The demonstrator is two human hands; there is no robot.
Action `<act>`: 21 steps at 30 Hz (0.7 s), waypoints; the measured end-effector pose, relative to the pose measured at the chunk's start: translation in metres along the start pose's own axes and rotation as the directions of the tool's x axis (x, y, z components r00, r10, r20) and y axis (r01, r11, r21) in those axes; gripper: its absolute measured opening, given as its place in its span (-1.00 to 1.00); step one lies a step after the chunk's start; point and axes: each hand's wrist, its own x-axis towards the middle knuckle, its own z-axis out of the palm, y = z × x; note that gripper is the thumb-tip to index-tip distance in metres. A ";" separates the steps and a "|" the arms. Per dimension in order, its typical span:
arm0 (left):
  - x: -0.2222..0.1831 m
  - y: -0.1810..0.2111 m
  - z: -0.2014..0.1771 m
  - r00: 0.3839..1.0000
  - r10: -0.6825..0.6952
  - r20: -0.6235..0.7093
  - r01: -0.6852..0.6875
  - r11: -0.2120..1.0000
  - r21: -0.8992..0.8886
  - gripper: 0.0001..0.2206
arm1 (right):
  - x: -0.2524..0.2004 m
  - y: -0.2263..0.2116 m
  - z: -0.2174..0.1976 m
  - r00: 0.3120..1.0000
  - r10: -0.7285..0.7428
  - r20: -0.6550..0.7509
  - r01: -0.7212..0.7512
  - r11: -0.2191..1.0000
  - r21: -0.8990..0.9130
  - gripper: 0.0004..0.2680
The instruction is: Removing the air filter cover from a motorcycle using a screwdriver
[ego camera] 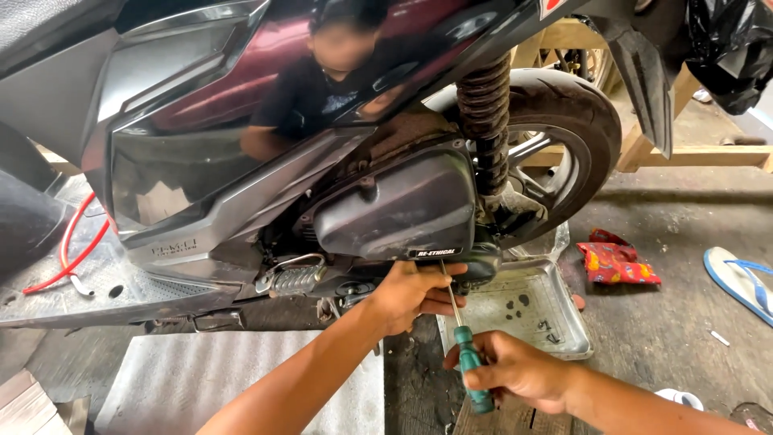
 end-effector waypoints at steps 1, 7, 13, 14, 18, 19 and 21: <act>0.001 -0.001 0.000 1.000 0.001 0.001 -0.001 1.000 0.000 -0.68 | 0.003 0.006 -0.002 1.000 0.000 -0.001 0.000 1.000 -0.001 -0.47; 0.005 -0.003 0.002 1.000 0.006 -0.015 -0.007 0.999 -0.034 -0.67 | 0.005 0.011 0.011 0.963 -0.189 -0.194 0.123 0.944 -0.306 -0.67; 0.007 -0.006 -0.002 1.000 0.010 0.010 -0.010 0.998 -0.063 -0.68 | -0.020 -0.022 0.026 0.985 -0.002 0.170 -0.035 0.976 0.216 -0.57; 0.005 -0.003 0.001 1.000 0.006 -0.017 -0.007 0.999 -0.050 -0.68 | -0.020 -0.023 0.024 0.997 0.007 0.082 -0.020 0.987 0.158 -0.60; 0.004 -0.002 0.004 0.999 0.010 -0.046 -0.013 0.998 -0.054 -0.72 | -0.001 -0.006 0.016 0.985 -0.155 -0.072 0.149 0.985 -0.081 -0.61; 0.005 -0.003 0.004 0.999 0.009 -0.046 -0.011 0.998 -0.055 -0.72 | 0.003 0.001 0.016 0.985 -0.154 -0.073 0.148 0.986 -0.080 -0.61; 0.007 -0.005 0.003 0.999 0.017 -0.034 -0.019 0.998 -0.053 -0.71 | 0.012 0.011 0.015 0.981 -0.152 -0.120 0.113 0.953 -0.283 -0.61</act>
